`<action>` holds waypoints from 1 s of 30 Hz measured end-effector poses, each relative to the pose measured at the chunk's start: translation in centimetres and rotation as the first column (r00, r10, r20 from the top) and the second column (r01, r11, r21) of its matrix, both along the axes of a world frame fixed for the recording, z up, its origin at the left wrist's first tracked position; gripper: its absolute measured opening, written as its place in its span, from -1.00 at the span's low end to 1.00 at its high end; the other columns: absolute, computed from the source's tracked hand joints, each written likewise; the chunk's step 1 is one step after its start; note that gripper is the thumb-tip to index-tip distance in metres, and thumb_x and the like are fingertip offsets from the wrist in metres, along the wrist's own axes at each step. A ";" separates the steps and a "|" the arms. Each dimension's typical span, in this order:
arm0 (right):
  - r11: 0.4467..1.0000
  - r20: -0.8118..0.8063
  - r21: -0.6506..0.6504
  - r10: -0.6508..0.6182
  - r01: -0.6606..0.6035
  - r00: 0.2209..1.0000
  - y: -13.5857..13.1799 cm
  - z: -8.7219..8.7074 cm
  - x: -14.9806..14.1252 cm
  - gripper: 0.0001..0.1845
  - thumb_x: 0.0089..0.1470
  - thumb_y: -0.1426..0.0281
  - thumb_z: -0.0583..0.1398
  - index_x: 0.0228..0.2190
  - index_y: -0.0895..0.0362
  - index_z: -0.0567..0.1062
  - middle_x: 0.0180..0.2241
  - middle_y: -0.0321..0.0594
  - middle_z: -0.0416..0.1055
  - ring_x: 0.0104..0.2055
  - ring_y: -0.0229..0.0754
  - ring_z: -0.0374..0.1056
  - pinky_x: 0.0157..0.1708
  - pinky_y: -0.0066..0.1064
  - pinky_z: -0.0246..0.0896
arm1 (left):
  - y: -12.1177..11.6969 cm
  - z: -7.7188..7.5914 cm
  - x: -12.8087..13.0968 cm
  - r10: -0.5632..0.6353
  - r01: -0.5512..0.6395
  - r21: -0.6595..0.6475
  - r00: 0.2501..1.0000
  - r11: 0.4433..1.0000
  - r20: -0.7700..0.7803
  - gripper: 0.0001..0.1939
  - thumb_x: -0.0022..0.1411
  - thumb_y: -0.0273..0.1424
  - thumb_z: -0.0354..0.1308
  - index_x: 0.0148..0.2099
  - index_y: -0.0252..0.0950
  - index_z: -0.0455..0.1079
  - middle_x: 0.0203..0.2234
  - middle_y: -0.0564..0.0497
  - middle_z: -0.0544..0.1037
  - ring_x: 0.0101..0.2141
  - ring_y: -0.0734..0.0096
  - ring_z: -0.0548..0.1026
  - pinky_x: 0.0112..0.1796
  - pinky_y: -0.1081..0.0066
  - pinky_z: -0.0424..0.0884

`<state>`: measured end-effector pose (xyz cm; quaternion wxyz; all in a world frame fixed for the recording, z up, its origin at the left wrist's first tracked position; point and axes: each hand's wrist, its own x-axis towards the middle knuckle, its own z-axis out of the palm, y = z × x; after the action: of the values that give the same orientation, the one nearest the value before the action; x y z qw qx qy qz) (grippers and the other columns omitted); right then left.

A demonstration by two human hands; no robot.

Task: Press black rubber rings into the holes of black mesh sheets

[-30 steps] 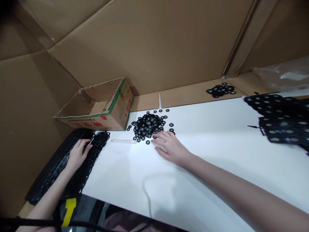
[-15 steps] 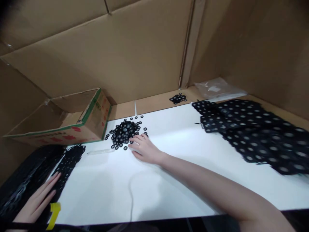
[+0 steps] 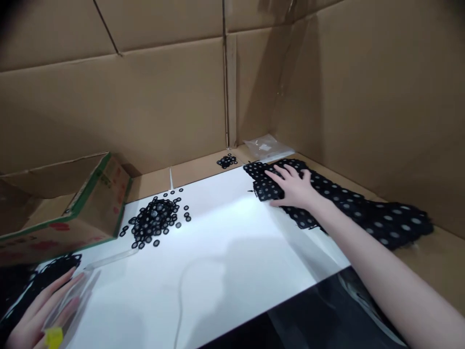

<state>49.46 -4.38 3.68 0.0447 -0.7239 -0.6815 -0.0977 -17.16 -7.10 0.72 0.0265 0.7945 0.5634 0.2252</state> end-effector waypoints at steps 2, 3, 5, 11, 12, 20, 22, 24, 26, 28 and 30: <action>0.994 -0.094 -0.080 -0.088 0.081 0.992 -0.8 -0.5 2.8 -0.02 -0.21 -0.01 0.25 0.23 0.05 0.17 0.25 0.09 0.12 0.24 0.39 -0.03 0.03 0.38 -0.21 | 0.5 -1.3 -0.2 -0.075 0.076 -0.018 0.997 0.997 0.029 -0.54 0.23 -0.21 0.00 0.18 -0.06 0.27 0.23 0.04 0.26 0.16 0.02 0.31 0.25 0.03 0.11; 0.994 -0.162 -0.077 -0.095 0.083 0.982 -1.0 -0.7 3.6 -0.10 -0.21 0.04 0.25 0.18 0.05 0.26 0.21 0.08 0.20 0.22 0.37 0.03 0.04 0.36 -0.20 | 0.8 -1.9 -0.3 -0.088 0.089 -0.029 0.996 0.996 0.035 -0.54 0.25 -0.23 -0.02 0.19 -0.04 0.25 0.23 0.04 0.24 0.17 0.00 0.29 0.25 -0.02 0.08; 0.996 -0.266 -0.036 -0.082 0.076 0.961 -1.1 -0.6 4.1 -0.35 -0.16 0.20 0.23 0.04 0.02 0.43 0.09 0.03 0.37 0.13 0.27 0.19 0.06 0.23 -0.11 | 1.4 -3.1 -0.8 -0.080 0.081 -0.047 0.996 0.996 0.030 -0.56 0.26 -0.24 -0.03 0.18 0.03 0.26 0.22 0.07 0.25 0.16 -0.03 0.30 0.23 -0.12 0.08; 0.944 -0.445 0.187 -0.166 0.273 0.880 -1.6 2.7 4.2 -0.74 -0.05 0.44 0.02 -0.38 0.15 0.50 -0.33 -0.02 0.53 -0.24 0.04 0.39 -0.24 -0.22 0.21 | 2.3 -4.0 -1.4 -0.088 0.090 -0.094 0.996 0.992 0.022 -0.58 0.21 -0.21 0.03 0.13 0.08 0.30 0.17 0.09 0.31 0.11 -0.04 0.36 0.16 -0.09 0.26; 0.919 -0.479 0.232 -0.176 0.317 0.860 -1.7 3.6 4.2 -0.76 -0.08 0.47 0.00 -0.42 0.16 0.45 -0.39 -0.04 0.50 -0.28 0.03 0.38 -0.30 -0.26 0.21 | 2.2 -3.7 -1.0 -0.081 0.084 -0.098 0.996 0.992 0.029 -0.60 0.22 -0.21 0.02 0.12 0.06 0.31 0.16 0.08 0.32 0.11 -0.02 0.37 0.16 -0.08 0.26; 0.958 -0.616 0.271 0.095 0.097 0.782 -2.5 9.1 -6.2 -0.84 -0.23 0.49 0.05 -0.52 0.13 0.40 -0.48 -0.26 0.48 -0.32 -0.06 0.42 -0.33 -0.37 0.26 | 3.1 2.8 8.4 -0.094 0.152 -0.174 0.947 0.973 0.306 -0.65 0.25 -0.14 0.04 0.03 -0.10 0.36 0.06 -0.04 0.40 0.08 0.04 0.36 0.15 0.01 0.25; 0.975 -0.619 0.150 0.223 -0.166 0.753 -2.5 9.3 -11.5 -0.84 -0.08 0.44 0.06 -0.51 0.13 0.45 -0.48 -0.22 0.50 -0.36 -0.07 0.43 -0.39 -0.36 0.25 | 3.1 4.2 11.9 -0.138 0.286 -0.287 0.887 0.914 0.441 -0.55 0.28 -0.09 -0.02 0.16 -0.12 0.25 0.14 -0.09 0.33 0.12 0.07 0.32 0.13 0.10 0.29; 0.957 -0.500 0.031 0.266 -0.290 0.824 -2.4 9.1 -16.7 -0.70 0.10 0.30 0.05 -0.55 0.12 0.47 -0.55 -0.19 0.49 -0.48 -0.13 0.38 -0.48 -0.39 0.13 | 2.7 5.3 15.3 -0.238 0.500 -0.343 0.777 0.795 0.583 -0.29 0.23 0.08 -0.06 0.31 -0.15 0.03 0.25 -0.15 0.19 0.19 0.02 0.23 0.16 0.10 0.24; 0.938 -0.412 -0.067 0.284 -0.340 0.866 -2.3 8.5 -21.0 -0.70 0.12 0.24 0.09 -0.54 0.09 0.48 -0.59 -0.20 0.47 -0.53 -0.16 0.36 -0.55 -0.42 0.00 | 2.0 6.1 18.4 -0.286 0.610 -0.351 0.706 0.711 0.648 -0.06 0.09 0.22 -0.05 0.37 -0.13 -0.16 0.29 -0.16 0.10 0.24 -0.05 0.15 0.19 0.04 0.18; 0.915 -0.395 -0.117 0.314 -0.386 0.863 -2.2 8.0 -23.9 -0.71 0.13 0.23 0.09 -0.49 0.08 0.51 -0.55 -0.18 0.49 -0.48 -0.13 0.40 -0.57 -0.41 -0.06 | 1.4 6.4 20.7 -0.295 0.594 -0.352 0.727 0.723 0.620 -0.07 0.10 0.14 0.06 0.38 -0.11 -0.18 0.31 -0.13 0.06 0.27 -0.05 0.07 0.21 0.01 0.12; 0.900 -0.404 -0.129 0.335 -0.416 0.851 -2.2 7.5 -25.4 -0.70 0.13 0.21 0.09 -0.47 0.09 0.52 -0.51 -0.17 0.52 -0.44 -0.11 0.42 -0.57 -0.41 -0.06 | 1.4 6.4 21.9 -0.274 0.502 -0.330 0.794 0.799 0.543 -0.16 0.13 -0.03 0.17 0.35 -0.12 -0.07 0.31 -0.07 0.08 0.28 0.02 0.07 0.23 0.06 0.08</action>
<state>24.10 -6.53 11.16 0.1138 -0.5815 -0.7958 0.1251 4.73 -5.66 7.07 0.3956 0.7871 0.3953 0.2602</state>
